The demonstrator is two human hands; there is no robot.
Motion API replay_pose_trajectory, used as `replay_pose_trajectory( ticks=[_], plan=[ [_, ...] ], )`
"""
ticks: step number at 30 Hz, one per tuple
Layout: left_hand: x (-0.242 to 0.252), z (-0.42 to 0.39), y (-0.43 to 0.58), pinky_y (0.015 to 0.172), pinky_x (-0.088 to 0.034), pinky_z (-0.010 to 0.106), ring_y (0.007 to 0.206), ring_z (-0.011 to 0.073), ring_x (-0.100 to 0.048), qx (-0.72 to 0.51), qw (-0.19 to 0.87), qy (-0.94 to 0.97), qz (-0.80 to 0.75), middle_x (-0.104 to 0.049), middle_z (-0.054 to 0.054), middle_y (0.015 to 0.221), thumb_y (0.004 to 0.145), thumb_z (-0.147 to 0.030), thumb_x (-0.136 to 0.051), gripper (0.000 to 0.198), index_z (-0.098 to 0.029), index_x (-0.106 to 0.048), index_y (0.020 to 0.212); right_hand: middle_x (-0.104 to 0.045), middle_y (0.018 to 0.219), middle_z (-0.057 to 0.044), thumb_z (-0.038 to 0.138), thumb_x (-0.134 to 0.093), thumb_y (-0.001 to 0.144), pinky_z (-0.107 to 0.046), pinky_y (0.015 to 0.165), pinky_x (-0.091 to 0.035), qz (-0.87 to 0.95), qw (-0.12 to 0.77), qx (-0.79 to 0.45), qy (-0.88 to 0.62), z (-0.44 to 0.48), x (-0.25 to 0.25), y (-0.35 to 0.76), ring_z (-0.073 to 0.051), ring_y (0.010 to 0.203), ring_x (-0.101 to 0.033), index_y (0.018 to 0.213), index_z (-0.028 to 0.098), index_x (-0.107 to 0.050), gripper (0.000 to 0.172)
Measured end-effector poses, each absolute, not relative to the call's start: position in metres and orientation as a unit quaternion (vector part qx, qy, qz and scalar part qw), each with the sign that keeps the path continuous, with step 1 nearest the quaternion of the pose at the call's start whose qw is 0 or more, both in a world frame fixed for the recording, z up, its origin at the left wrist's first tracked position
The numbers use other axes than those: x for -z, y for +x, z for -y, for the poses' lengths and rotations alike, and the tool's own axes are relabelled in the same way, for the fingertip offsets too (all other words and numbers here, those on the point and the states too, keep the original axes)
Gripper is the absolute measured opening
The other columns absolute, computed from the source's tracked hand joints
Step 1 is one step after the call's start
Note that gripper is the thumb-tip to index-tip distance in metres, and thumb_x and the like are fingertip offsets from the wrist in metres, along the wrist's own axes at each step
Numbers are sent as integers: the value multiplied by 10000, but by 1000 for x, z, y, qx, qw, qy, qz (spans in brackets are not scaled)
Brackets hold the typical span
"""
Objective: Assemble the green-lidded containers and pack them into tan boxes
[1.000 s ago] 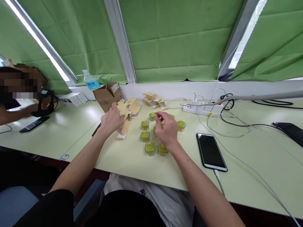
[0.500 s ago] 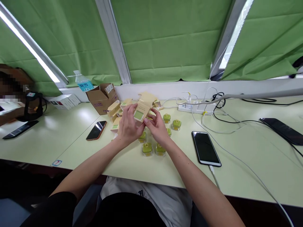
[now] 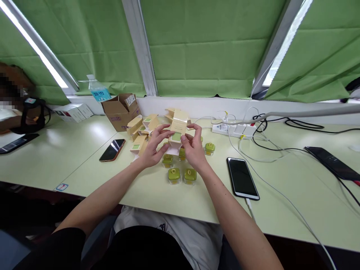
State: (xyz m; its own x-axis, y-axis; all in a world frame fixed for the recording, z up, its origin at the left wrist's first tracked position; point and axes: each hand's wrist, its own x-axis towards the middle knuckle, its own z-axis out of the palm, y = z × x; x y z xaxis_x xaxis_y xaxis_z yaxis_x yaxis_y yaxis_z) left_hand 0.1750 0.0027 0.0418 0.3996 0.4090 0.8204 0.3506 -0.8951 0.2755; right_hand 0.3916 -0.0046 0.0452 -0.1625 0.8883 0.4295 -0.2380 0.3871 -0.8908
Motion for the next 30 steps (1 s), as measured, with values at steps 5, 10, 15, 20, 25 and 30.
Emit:
replay_pose_trajectory(
  ticks=[5,10,15,20,25,30],
  plan=[
    [-38,-5,176,1095,-645,478,1549,341,-555,-531,57,806,-255,-543,176,1611,1139,-349,-621,398,-309,-667,1532,-714,1012,6,715,-658,1065,-445,885,-676,652,537,-475,-246,9,-51,392,-227,917,-746,1401,402,-514,481],
    [-38,-4,177,1026,-670,396,1411,286,-662,-596,110,757,-246,-527,160,1599,1121,-391,-669,379,-317,-692,1492,-696,1505,-96,609,-868,942,-491,986,-681,675,513,-494,-191,14,-55,392,-287,1165,-788,1575,417,-483,765],
    [-36,-1,179,893,-682,320,1013,139,-721,-590,123,755,-258,-548,153,1584,1106,-399,-703,379,-308,-711,1475,-794,1355,-100,570,-874,946,-530,1051,-667,661,528,-484,-224,13,-54,390,-297,1132,-817,1551,377,-532,720],
    [-31,-4,180,821,-667,296,804,71,-619,-590,109,756,-264,-557,155,1583,1110,-411,-696,383,-302,-711,1477,-831,1240,-88,574,-859,960,-518,1040,-667,650,539,-483,-230,13,-52,388,-292,1112,-823,1525,357,-559,676],
    [-32,-6,177,819,-654,313,945,142,-686,-578,110,764,-266,-560,169,1590,1118,-434,-668,426,-316,-697,1525,-822,1088,-61,588,-842,968,-533,1000,-671,652,544,-465,-251,13,-51,388,-288,1014,-812,1519,360,-591,647],
    [-39,-3,170,958,-680,431,1524,374,-567,-528,181,803,-210,-451,153,1735,1107,-513,-593,586,-405,-554,1682,-812,1034,-39,583,-846,953,-512,943,-671,641,553,-458,-270,8,-50,390,-277,971,-791,1544,370,-584,680]
  ],
)
